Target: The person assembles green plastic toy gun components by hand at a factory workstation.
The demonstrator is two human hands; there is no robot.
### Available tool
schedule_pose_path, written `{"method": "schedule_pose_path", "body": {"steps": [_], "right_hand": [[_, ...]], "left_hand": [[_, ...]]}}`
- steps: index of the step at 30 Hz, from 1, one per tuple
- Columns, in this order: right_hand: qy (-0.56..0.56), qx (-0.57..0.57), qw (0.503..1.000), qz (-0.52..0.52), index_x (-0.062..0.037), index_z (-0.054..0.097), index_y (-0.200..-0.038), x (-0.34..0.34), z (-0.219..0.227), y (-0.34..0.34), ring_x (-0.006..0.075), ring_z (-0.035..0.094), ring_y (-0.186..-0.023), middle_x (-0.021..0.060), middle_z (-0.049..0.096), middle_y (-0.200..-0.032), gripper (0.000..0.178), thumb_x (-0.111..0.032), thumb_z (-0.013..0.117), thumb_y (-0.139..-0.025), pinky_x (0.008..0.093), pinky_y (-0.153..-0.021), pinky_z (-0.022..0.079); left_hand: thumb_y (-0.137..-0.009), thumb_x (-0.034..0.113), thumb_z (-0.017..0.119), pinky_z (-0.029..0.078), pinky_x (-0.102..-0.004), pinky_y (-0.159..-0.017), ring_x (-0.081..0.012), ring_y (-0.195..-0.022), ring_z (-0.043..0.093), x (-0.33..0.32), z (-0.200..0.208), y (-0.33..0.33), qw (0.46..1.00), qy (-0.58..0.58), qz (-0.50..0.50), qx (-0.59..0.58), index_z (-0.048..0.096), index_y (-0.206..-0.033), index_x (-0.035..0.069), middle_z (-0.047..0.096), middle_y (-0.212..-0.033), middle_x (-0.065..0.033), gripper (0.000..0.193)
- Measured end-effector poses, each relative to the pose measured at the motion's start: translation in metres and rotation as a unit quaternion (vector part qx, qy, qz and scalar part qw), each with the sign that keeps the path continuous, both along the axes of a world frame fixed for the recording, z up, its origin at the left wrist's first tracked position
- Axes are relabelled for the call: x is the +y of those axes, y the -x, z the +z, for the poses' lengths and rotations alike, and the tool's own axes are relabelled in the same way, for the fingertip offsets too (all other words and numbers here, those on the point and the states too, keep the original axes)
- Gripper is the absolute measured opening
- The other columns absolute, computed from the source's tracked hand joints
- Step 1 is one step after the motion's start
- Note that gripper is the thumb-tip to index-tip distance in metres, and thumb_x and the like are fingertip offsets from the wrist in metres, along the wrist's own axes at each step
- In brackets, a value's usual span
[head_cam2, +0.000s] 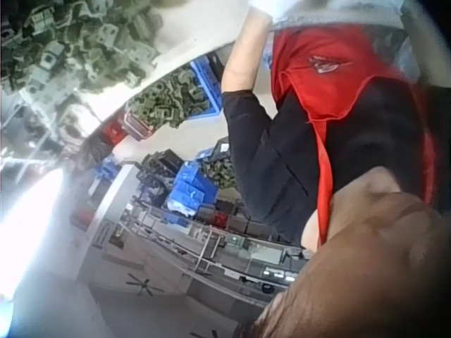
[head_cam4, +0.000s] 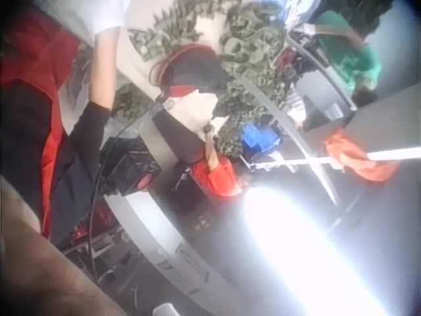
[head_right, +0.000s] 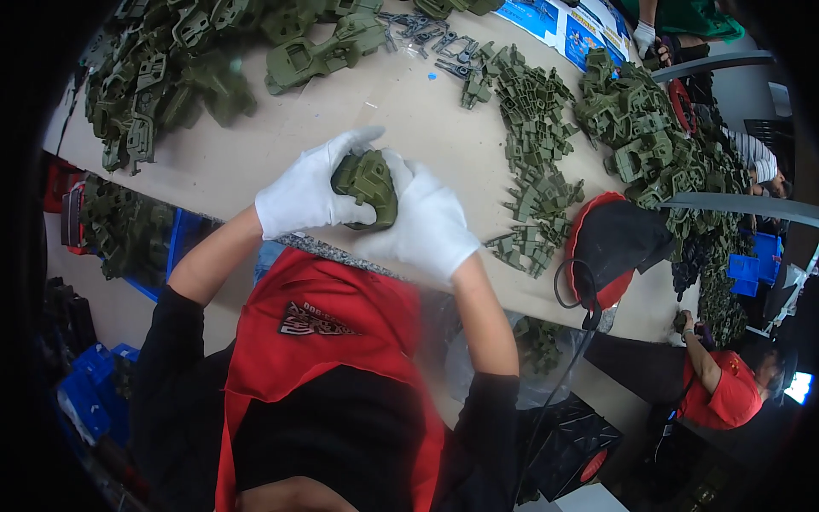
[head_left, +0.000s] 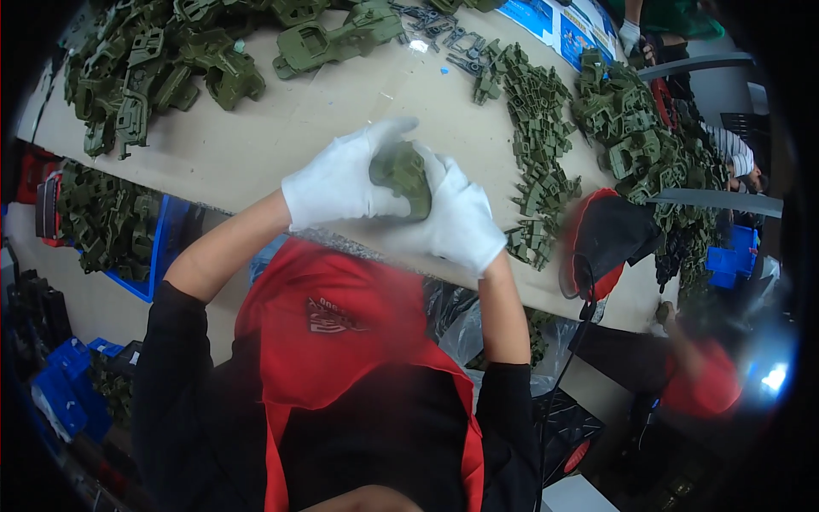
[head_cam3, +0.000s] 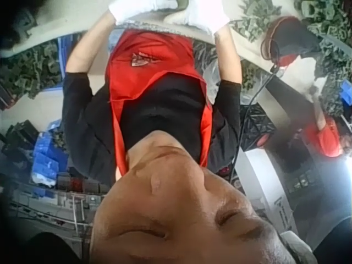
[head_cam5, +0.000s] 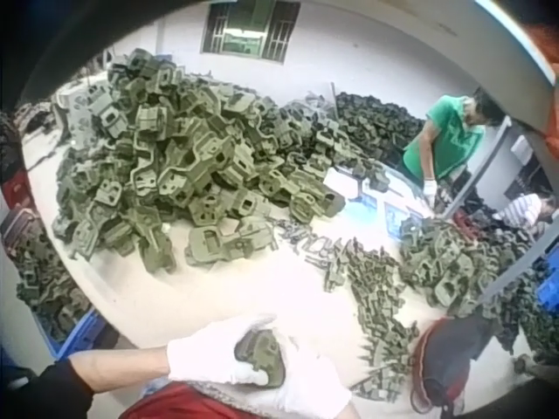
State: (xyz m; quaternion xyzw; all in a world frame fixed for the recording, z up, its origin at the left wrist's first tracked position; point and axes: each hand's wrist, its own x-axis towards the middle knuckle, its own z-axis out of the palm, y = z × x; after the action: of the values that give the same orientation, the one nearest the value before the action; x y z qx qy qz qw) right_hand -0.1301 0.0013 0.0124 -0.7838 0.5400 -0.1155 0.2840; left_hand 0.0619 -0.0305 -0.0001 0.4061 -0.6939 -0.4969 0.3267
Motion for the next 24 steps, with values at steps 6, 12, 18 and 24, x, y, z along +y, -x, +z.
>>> {"method": "schedule_pose_path", "body": {"steps": [6, 12, 18, 24], "right_hand": [[0.015, 0.064, 0.993, -0.095, -0.0056, 0.061, -0.112, -0.001, -0.003, -0.015, 0.0396, 0.064, -0.091, 0.0192, 0.063, -0.101, 0.063, -0.040, 0.081, -0.064, 0.0473, -0.079, 0.052], [0.019, 0.060, 0.987, -0.150, -0.0056, 0.064, -0.107, -0.007, 0.003, -0.009, 0.0363, 0.066, -0.087, 0.0176, 0.067, -0.096, 0.053, -0.035, 0.082, -0.066, 0.0430, -0.076, 0.054], [-0.178, -0.636, 0.671, -0.335, -0.0011, 0.063, -0.115, -0.007, -0.002, 0.003, 0.0129, 0.062, -0.086, 0.0025, 0.065, -0.100, 0.040, -0.014, 0.074, -0.079, 0.0280, -0.079, 0.049], [0.045, -0.615, 0.758, -0.213, -0.0074, 0.039, -0.142, -0.011, -0.005, 0.057, 0.0199, 0.057, -0.107, 0.0081, 0.052, -0.130, 0.098, -0.001, 0.081, -0.054, 0.0330, -0.097, 0.044]], "left_hand": [[-0.063, 0.017, 0.081, 0.049, -0.0362, -0.092, -0.0296, -0.101, 0.063, -0.004, -0.003, 0.000, 0.992, 0.094, -0.032, -0.078, 0.058, -0.124, 0.004, 0.063, -0.109, -0.0169, 0.067], [-0.065, 0.021, 0.080, 0.048, -0.0394, -0.094, -0.0369, -0.105, 0.060, -0.027, 0.003, 0.013, 0.993, 0.097, -0.046, -0.053, 0.053, -0.128, 0.001, 0.062, -0.111, -0.0207, 0.071], [-0.049, 0.033, 0.094, 0.030, -0.0397, -0.113, -0.0317, -0.138, 0.033, 0.022, -0.018, 0.047, 0.934, -0.214, -0.047, 0.283, 0.015, -0.152, 0.003, 0.032, -0.148, -0.0201, 0.132], [-0.063, 0.021, 0.081, 0.041, -0.0424, -0.100, -0.0352, -0.117, 0.050, 0.021, -0.002, 0.029, 0.992, 0.034, -0.019, -0.119, 0.047, -0.129, 0.005, 0.051, -0.120, -0.0168, 0.076]]}}
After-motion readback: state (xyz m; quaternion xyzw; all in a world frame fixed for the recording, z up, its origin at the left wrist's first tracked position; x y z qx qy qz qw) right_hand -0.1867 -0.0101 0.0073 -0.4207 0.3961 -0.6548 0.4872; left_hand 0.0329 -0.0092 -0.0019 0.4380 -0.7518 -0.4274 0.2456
